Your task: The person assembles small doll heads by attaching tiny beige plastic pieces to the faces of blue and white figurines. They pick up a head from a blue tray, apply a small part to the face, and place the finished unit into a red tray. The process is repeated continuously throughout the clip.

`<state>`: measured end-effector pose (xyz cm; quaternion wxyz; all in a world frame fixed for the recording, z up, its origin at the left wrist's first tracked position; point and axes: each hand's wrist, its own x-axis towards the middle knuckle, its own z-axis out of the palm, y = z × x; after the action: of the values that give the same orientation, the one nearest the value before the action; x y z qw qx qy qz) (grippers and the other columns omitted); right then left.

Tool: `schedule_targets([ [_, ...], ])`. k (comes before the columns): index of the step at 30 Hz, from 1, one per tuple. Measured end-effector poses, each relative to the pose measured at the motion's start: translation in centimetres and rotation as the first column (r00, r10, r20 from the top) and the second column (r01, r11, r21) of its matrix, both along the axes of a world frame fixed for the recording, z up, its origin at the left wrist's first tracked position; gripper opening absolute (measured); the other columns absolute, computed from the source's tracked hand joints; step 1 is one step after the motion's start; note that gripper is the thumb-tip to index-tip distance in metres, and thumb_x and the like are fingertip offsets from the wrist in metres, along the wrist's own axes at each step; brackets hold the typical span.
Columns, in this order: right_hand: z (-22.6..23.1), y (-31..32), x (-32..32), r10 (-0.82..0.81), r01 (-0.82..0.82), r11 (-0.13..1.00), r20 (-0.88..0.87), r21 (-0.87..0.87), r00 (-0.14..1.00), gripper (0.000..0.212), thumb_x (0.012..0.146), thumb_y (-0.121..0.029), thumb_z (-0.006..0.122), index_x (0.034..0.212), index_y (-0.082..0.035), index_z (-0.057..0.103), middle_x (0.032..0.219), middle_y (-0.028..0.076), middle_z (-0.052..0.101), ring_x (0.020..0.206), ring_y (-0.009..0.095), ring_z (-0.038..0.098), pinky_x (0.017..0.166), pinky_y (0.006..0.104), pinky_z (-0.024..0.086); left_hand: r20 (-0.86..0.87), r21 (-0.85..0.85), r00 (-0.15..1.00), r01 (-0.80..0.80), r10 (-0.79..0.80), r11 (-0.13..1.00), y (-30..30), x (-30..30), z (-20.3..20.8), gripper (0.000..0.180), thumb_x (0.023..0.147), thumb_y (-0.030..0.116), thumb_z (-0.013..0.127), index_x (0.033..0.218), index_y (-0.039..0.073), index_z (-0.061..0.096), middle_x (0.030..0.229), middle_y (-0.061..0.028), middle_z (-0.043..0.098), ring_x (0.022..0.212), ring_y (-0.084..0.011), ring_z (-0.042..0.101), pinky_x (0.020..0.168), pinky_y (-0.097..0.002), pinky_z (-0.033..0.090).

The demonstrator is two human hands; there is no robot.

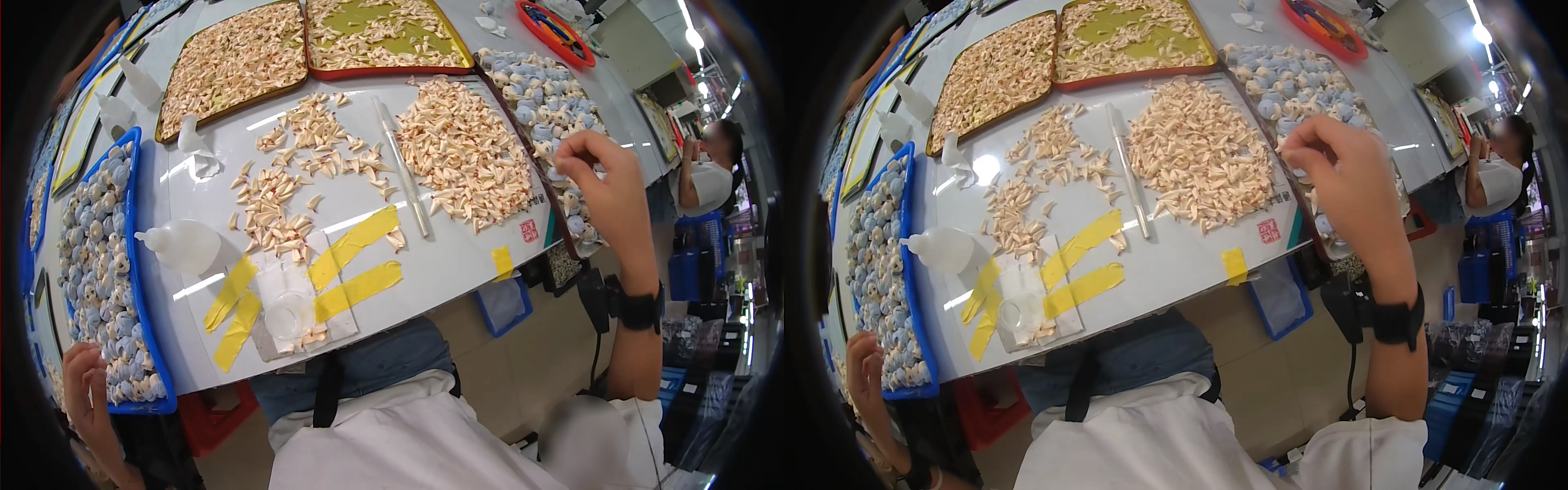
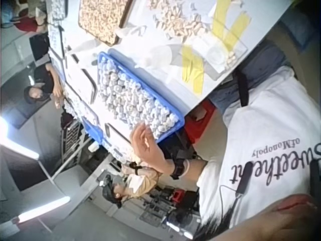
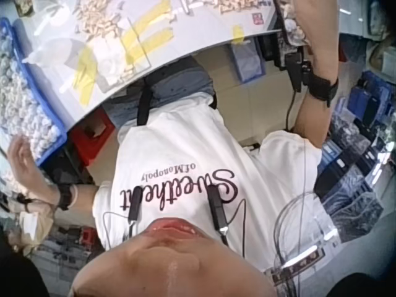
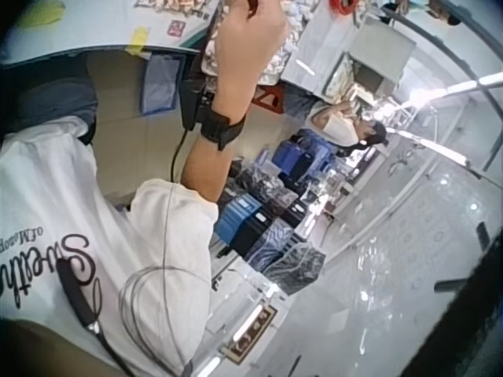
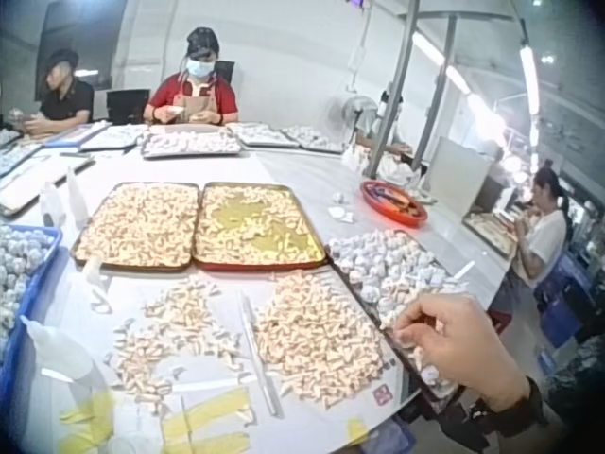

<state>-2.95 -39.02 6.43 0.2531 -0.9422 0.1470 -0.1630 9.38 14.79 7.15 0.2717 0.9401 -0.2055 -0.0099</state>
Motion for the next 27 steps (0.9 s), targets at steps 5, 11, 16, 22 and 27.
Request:
schedule_targets([
  [5, 1.2, 0.4, -2.4, -0.032, 0.088, 0.967, -0.227, 0.240, 0.973, 0.010, 0.073, -0.006, 0.060, 0.077, 0.003, 0.058, 0.066, 0.009, 0.058, 0.062, 0.015, 0.056, 0.059, 0.0260, 0.043, 0.023, -0.024, 0.999, -0.025, 0.026, 0.999, 0.6, 0.1, -0.6, 0.016, 0.090, 0.007, 0.049, 0.103, 0.000, 0.055, 0.113, -0.0085, 0.051, 0.089, -0.0136, 0.052, 0.078, -0.0249, 0.042],
  [11, -0.7, -0.1, 1.2, 0.013, -0.043, 0.978, -0.147, -0.202, 0.989, 0.017, 0.070, -0.013, 0.064, 0.078, 0.001, 0.061, 0.071, 0.010, 0.058, 0.069, 0.024, 0.056, 0.064, 0.0332, 0.043, 0.007, -0.005, 1.000, 0.028, -0.028, 1.000, -1.4, 0.1, -0.8, 0.014, 0.088, 0.004, 0.048, 0.100, 0.000, 0.054, 0.108, -0.0094, 0.053, 0.090, -0.0150, 0.052, 0.075, -0.0246, 0.040],
  [16, -1.7, -0.3, 2.3, -0.016, -0.042, 0.960, -0.204, -0.276, 0.979, 0.015, 0.071, -0.014, 0.063, 0.075, 0.000, 0.059, 0.075, 0.014, 0.058, 0.075, 0.031, 0.056, 0.067, 0.0384, 0.043, 0.040, 0.040, 0.997, -0.065, 0.064, 0.997, 1.0, -0.8, -1.0, 0.015, 0.090, 0.004, 0.046, 0.101, 0.000, 0.055, 0.110, -0.0097, 0.053, 0.091, -0.0146, 0.052, 0.075, -0.0247, 0.041],
  [22, -0.6, -1.4, 0.5, -0.096, 0.045, 0.961, -0.178, -0.272, 0.979, 0.010, 0.073, -0.007, 0.061, 0.073, 0.001, 0.055, 0.069, 0.012, 0.055, 0.066, 0.025, 0.053, 0.061, 0.0338, 0.041, -0.011, 0.010, 0.997, -0.070, 0.070, 0.997, 1.9, -0.8, -1.4, 0.016, 0.091, 0.004, 0.044, 0.104, 0.000, 0.054, 0.110, -0.0099, 0.052, 0.095, -0.0149, 0.051, 0.080, -0.0257, 0.042],
  [27, 2.9, 0.2, -3.3, -0.225, 0.108, 0.949, -0.394, -0.298, 0.891, 0.013, 0.071, -0.013, 0.063, 0.070, -0.001, 0.059, 0.066, 0.015, 0.058, 0.065, 0.030, 0.057, 0.060, 0.0376, 0.043, -0.007, 0.011, 0.995, -0.096, 0.096, 0.995, 2.4, -0.4, -1.9, 0.016, 0.091, 0.004, 0.045, 0.103, -0.001, 0.054, 0.109, -0.0101, 0.052, 0.097, -0.0159, 0.051, 0.085, -0.0269, 0.040],
])
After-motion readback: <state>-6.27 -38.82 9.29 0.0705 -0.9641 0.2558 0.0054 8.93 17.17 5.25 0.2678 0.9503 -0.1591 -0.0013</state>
